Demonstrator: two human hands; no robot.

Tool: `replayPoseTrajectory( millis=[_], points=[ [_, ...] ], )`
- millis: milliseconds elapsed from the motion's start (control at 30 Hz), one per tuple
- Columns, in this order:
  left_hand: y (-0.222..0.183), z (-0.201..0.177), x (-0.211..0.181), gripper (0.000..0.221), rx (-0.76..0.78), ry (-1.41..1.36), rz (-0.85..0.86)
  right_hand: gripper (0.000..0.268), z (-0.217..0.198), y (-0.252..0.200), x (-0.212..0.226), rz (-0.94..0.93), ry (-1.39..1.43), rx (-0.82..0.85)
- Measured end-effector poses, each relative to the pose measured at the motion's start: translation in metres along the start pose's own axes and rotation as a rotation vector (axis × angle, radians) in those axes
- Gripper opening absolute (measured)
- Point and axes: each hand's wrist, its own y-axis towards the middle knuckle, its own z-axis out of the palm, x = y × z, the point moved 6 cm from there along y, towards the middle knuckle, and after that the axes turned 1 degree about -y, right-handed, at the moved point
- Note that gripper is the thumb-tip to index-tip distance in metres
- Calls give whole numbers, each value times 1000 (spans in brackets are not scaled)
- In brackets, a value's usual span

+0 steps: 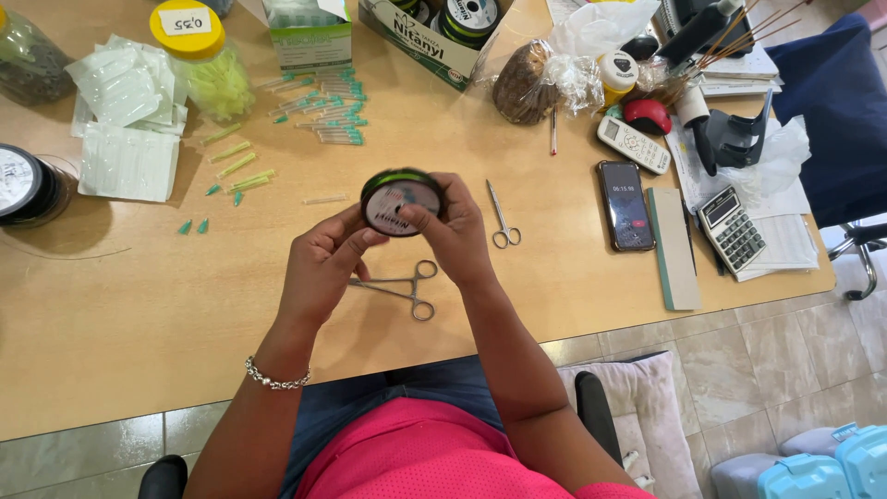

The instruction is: Threading a thin filament through plastic needle hubs and cutting it to length using scissors.

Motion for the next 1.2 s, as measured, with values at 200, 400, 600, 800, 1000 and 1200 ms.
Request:
replayPoseTrajectory(
  millis=[200, 400, 600, 800, 1000, 1200],
  points=[
    [-1, -25, 25, 19, -81, 8, -102, 35, -15, 1, -13, 36, 140, -128],
    [-5, -44, -25, 13, -143, 299, -31, 36, -43, 0, -4, 22, 119, -178],
    [-4, -72, -31, 13, -240, 496, 1, 37, -58, -4, 4, -34, 12, -170],
    [1, -98, -27, 14, -302, 641, 67, 40, -58, -11, 15, -7, -61, -111],
    [-7, -136, -85, 12, -300, 806, 537, 42, -46, -27, 28, 286, -508, 263],
    [-12, -186, -131, 18, -249, 1011, 750, 35, -31, -27, 46, 199, -942, 531]
  ],
)
